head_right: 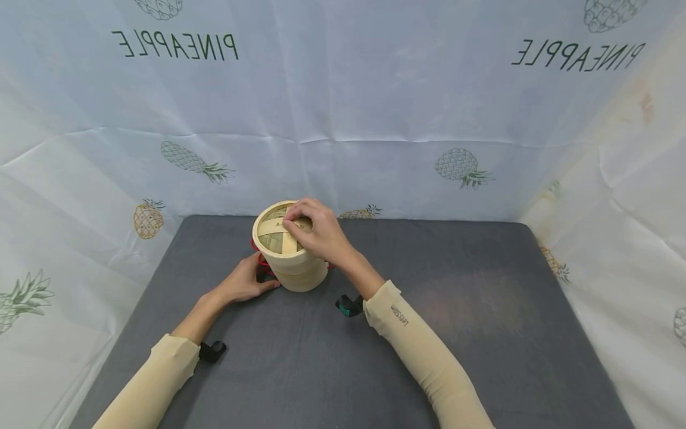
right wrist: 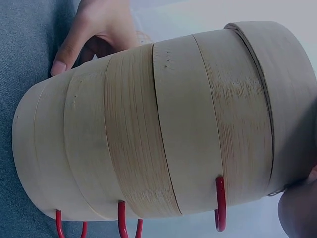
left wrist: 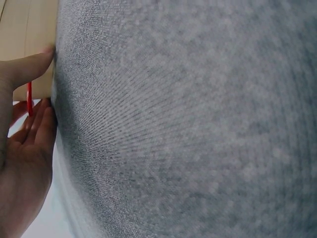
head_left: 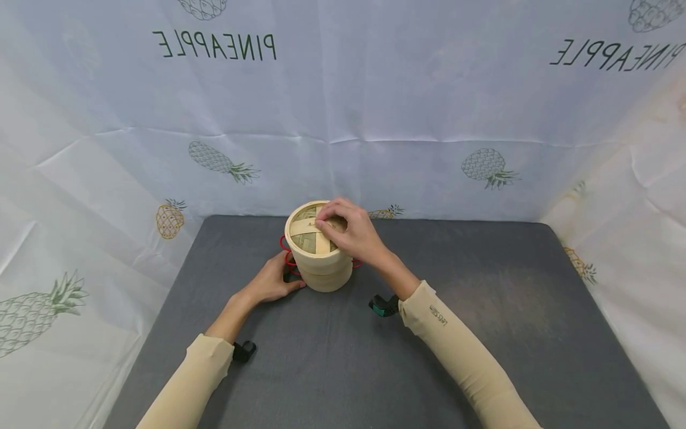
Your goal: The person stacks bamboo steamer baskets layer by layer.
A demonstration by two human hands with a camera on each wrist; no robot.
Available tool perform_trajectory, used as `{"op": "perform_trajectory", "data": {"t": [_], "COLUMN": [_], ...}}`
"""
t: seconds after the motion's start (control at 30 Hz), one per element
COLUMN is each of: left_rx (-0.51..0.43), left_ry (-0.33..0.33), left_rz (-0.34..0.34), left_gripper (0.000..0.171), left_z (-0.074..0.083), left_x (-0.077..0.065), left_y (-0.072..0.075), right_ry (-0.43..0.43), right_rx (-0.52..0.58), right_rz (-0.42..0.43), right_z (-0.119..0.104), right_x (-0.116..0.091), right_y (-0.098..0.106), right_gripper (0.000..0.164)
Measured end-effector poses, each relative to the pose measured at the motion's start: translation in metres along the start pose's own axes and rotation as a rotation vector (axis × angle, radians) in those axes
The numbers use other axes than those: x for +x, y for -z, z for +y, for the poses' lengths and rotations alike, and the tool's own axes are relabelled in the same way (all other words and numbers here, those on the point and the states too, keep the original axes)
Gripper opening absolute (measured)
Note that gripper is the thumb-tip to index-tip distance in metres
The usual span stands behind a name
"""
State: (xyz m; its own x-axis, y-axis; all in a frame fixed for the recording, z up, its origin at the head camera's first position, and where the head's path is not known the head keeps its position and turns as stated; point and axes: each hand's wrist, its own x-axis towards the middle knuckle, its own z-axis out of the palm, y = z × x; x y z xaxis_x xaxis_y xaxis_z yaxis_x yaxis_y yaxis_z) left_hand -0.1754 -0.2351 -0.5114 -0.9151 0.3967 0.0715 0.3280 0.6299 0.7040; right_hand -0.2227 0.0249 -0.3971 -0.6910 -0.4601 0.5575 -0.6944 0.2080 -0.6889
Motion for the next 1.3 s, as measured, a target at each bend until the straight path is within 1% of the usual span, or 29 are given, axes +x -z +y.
{"op": "perform_trajectory", "data": {"t": [0.53,0.83,1.3], "left_rx": [0.006,0.004,0.009], "left_ry": [-0.008,-0.01,-0.015], "left_rz": [-0.003,-0.002,0.002], "left_gripper": [0.073,0.072,0.071], "left_z": [0.0,-0.001,-0.002], "left_x": [0.001,0.001,0.0], "left_y": [-0.001,-0.001,-0.001], "right_ry": [0.005,-0.013,0.036], "right_rx": [-0.021,-0.035,-0.039], "right_rz": [-0.002,-0.017,0.038], "right_z": [-0.001,-0.004,-0.008], "right_x": [-0.001,-0.001,-0.011], "right_y": [0.002,0.006,0.021], "right_gripper": [0.01,0.013,0.012]}}
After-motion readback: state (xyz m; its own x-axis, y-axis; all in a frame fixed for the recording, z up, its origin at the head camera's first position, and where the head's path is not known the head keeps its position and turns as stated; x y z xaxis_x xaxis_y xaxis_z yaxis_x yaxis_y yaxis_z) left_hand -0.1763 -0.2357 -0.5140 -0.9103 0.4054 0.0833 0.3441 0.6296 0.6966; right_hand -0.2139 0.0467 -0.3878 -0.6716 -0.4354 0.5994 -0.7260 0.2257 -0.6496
